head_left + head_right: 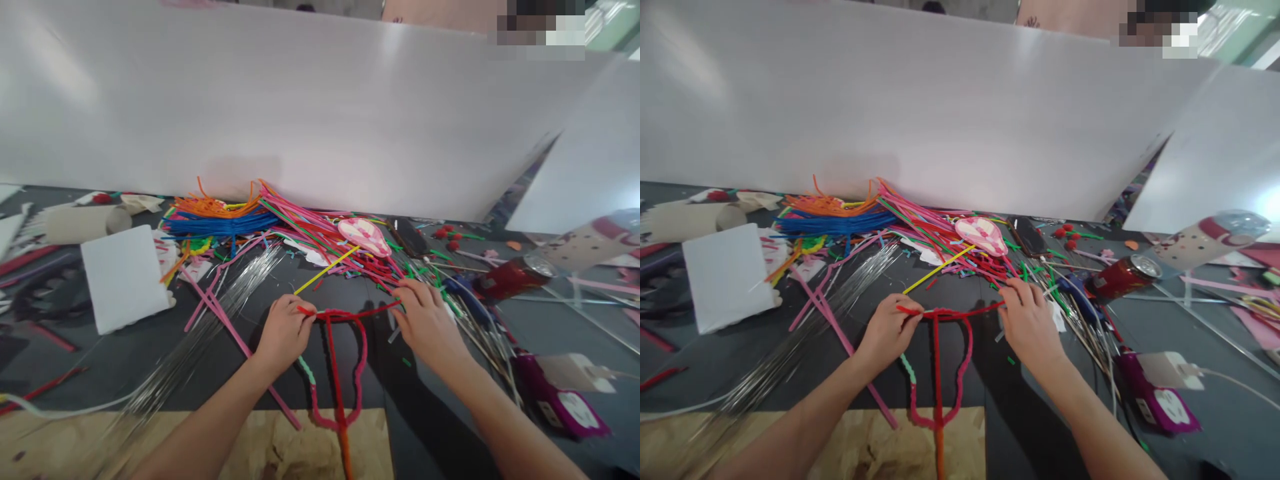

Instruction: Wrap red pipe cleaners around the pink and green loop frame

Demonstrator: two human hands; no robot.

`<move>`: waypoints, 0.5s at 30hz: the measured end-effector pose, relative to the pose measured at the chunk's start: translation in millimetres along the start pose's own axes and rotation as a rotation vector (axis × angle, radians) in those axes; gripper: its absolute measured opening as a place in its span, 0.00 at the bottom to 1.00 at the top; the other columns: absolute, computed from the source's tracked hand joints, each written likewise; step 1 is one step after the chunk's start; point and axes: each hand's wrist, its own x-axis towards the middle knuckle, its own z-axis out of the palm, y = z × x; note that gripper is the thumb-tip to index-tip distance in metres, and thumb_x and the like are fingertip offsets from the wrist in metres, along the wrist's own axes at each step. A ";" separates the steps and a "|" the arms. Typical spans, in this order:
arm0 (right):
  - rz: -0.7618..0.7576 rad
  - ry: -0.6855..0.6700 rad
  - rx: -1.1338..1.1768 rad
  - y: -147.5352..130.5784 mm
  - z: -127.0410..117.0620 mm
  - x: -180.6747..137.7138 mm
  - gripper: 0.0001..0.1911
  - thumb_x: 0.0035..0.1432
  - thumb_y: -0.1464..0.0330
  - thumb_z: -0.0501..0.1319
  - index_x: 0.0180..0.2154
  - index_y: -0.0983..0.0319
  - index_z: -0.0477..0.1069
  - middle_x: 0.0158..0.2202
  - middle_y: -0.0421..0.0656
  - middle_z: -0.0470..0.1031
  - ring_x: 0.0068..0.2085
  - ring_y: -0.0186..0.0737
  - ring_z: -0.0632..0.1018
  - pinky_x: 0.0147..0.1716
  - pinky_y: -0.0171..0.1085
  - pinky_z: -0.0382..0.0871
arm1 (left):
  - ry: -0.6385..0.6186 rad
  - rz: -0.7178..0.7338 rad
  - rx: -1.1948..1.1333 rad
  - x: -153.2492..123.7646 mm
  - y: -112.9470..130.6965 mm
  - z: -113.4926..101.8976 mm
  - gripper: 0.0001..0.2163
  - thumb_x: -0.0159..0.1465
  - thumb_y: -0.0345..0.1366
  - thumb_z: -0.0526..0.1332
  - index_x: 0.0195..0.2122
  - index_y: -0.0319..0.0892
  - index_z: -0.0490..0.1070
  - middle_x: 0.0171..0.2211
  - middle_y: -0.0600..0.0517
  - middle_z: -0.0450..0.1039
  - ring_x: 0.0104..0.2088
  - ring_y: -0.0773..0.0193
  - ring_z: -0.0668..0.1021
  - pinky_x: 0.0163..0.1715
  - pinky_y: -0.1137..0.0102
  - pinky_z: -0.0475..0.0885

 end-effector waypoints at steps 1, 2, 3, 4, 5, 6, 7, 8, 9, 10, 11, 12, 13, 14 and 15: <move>0.017 0.008 0.014 3.3 -1.8 -4.4 0.08 0.56 0.71 0.56 0.39 0.64 0.69 0.44 0.52 0.68 0.46 0.51 0.67 0.45 0.47 0.64 | 0.028 -0.009 -0.013 0.0 -1.0 -1.6 0.08 0.62 0.29 0.54 0.31 0.42 0.73 0.33 0.50 0.77 0.40 0.58 0.75 0.43 0.62 0.68; 0.029 -0.008 0.034 5.3 -3.5 -9.3 0.06 0.57 0.71 0.55 0.36 0.64 0.69 0.41 0.51 0.69 0.43 0.50 0.68 0.43 0.48 0.65 | 0.058 -0.018 -0.032 0.0 -1.8 -3.1 0.08 0.62 0.29 0.54 0.31 0.42 0.73 0.33 0.50 0.77 0.39 0.59 0.76 0.42 0.63 0.69; 0.032 -0.048 0.066 5.7 -4.6 -14.3 0.05 0.57 0.71 0.54 0.34 0.63 0.68 0.37 0.50 0.70 0.41 0.49 0.69 0.41 0.47 0.66 | 0.090 -0.026 -0.051 0.0 -2.3 -4.7 0.08 0.62 0.29 0.54 0.31 0.42 0.72 0.33 0.50 0.78 0.38 0.60 0.76 0.41 0.65 0.70; 0.021 -0.108 0.112 4.2 -4.9 -19.0 0.05 0.58 0.71 0.54 0.32 0.62 0.67 0.34 0.48 0.70 0.38 0.48 0.70 0.38 0.46 0.67 | 0.122 -0.033 -0.070 0.1 -2.5 -6.2 0.07 0.62 0.29 0.54 0.31 0.41 0.72 0.33 0.50 0.78 0.37 0.61 0.77 0.40 0.66 0.71; -0.007 -0.178 0.171 1.0 -4.2 -22.8 0.06 0.58 0.71 0.53 0.31 0.61 0.67 0.32 0.46 0.71 0.36 0.46 0.70 0.36 0.44 0.68 | 0.150 -0.037 -0.088 0.2 -2.4 -7.8 0.07 0.62 0.30 0.54 0.32 0.41 0.72 0.33 0.50 0.78 0.36 0.62 0.78 0.40 0.68 0.72; -0.044 -0.239 0.229 -3.5 -2.4 -25.4 0.07 0.59 0.72 0.53 0.32 0.61 0.68 0.32 0.45 0.71 0.35 0.44 0.71 0.36 0.43 0.69 | 0.175 -0.040 -0.104 0.2 -2.2 -9.3 0.07 0.62 0.30 0.54 0.32 0.41 0.72 0.33 0.51 0.78 0.36 0.63 0.78 0.39 0.69 0.72; -0.085 -0.273 0.272 -8.7 0.3 -26.5 0.08 0.59 0.73 0.52 0.35 0.61 0.70 0.34 0.46 0.72 0.37 0.43 0.72 0.38 0.43 0.69 | 0.197 -0.042 -0.120 0.3 -1.8 -10.9 0.06 0.62 0.31 0.54 0.33 0.42 0.71 0.34 0.51 0.77 0.37 0.63 0.78 0.39 0.70 0.73; -0.115 -0.275 0.292 -13.8 3.6 -25.8 0.10 0.58 0.74 0.52 0.39 0.61 0.70 0.39 0.47 0.73 0.41 0.44 0.72 0.42 0.44 0.68 | 0.214 -0.041 -0.134 0.2 -1.3 -12.5 0.06 0.63 0.32 0.54 0.34 0.42 0.71 0.34 0.51 0.77 0.37 0.64 0.78 0.38 0.70 0.73; -0.131 -0.253 0.296 -17.9 7.0 -23.4 0.13 0.58 0.75 0.52 0.42 0.60 0.71 0.45 0.48 0.72 0.45 0.45 0.71 0.46 0.46 0.67 | 0.222 -0.038 -0.149 0.1 -0.7 -14.0 0.06 0.63 0.32 0.54 0.34 0.42 0.71 0.34 0.51 0.77 0.37 0.64 0.79 0.38 0.70 0.73; -0.132 -0.218 0.297 -20.2 9.8 -19.5 0.16 0.57 0.76 0.52 0.45 0.60 0.71 0.50 0.50 0.69 0.50 0.47 0.68 0.50 0.48 0.64 | 0.221 -0.031 -0.163 -0.1 0.0 -15.2 0.06 0.63 0.32 0.54 0.35 0.42 0.71 0.35 0.50 0.77 0.37 0.64 0.78 0.38 0.71 0.73; -0.116 -0.178 0.311 -19.9 11.6 -14.3 0.18 0.56 0.77 0.52 0.45 0.60 0.71 0.54 0.50 0.66 0.54 0.49 0.65 0.52 0.50 0.61 | 0.213 -0.020 -0.177 -0.5 0.7 -16.2 0.06 0.63 0.31 0.54 0.35 0.42 0.71 0.35 0.50 0.77 0.38 0.64 0.78 0.39 0.71 0.73; -0.091 -0.151 0.353 -16.9 11.9 -8.0 0.17 0.54 0.78 0.51 0.42 0.59 0.73 0.56 0.50 0.64 0.57 0.50 0.63 0.54 0.52 0.59 | 0.203 -0.007 -0.191 -0.8 1.2 -16.7 0.07 0.63 0.31 0.53 0.35 0.42 0.71 0.35 0.50 0.77 0.38 0.64 0.78 0.39 0.71 0.73; -0.062 -0.137 0.436 -11.1 10.4 -1.2 0.16 0.53 0.78 0.51 0.38 0.59 0.74 0.57 0.49 0.63 0.58 0.51 0.62 0.54 0.53 0.59 | 0.194 0.009 -0.205 -1.3 1.5 -16.6 0.07 0.63 0.30 0.53 0.35 0.42 0.71 0.35 0.50 0.77 0.39 0.64 0.78 0.40 0.70 0.73; -0.031 -0.135 0.555 -3.2 6.9 6.1 0.14 0.52 0.77 0.51 0.33 0.59 0.74 0.56 0.48 0.64 0.58 0.50 0.62 0.54 0.53 0.59 | 0.188 0.027 -0.217 -1.8 1.5 -15.8 0.07 0.64 0.30 0.53 0.35 0.42 0.70 0.35 0.50 0.77 0.39 0.64 0.78 0.40 0.70 0.73; -0.004 -0.173 0.718 6.0 1.6 13.8 0.12 0.52 0.75 0.52 0.27 0.59 0.73 0.54 0.46 0.68 0.55 0.48 0.66 0.52 0.51 0.62 | 0.189 0.044 -0.227 -2.3 1.3 -14.4 0.07 0.64 0.30 0.53 0.35 0.42 0.70 0.35 0.50 0.77 0.39 0.64 0.78 0.40 0.70 0.73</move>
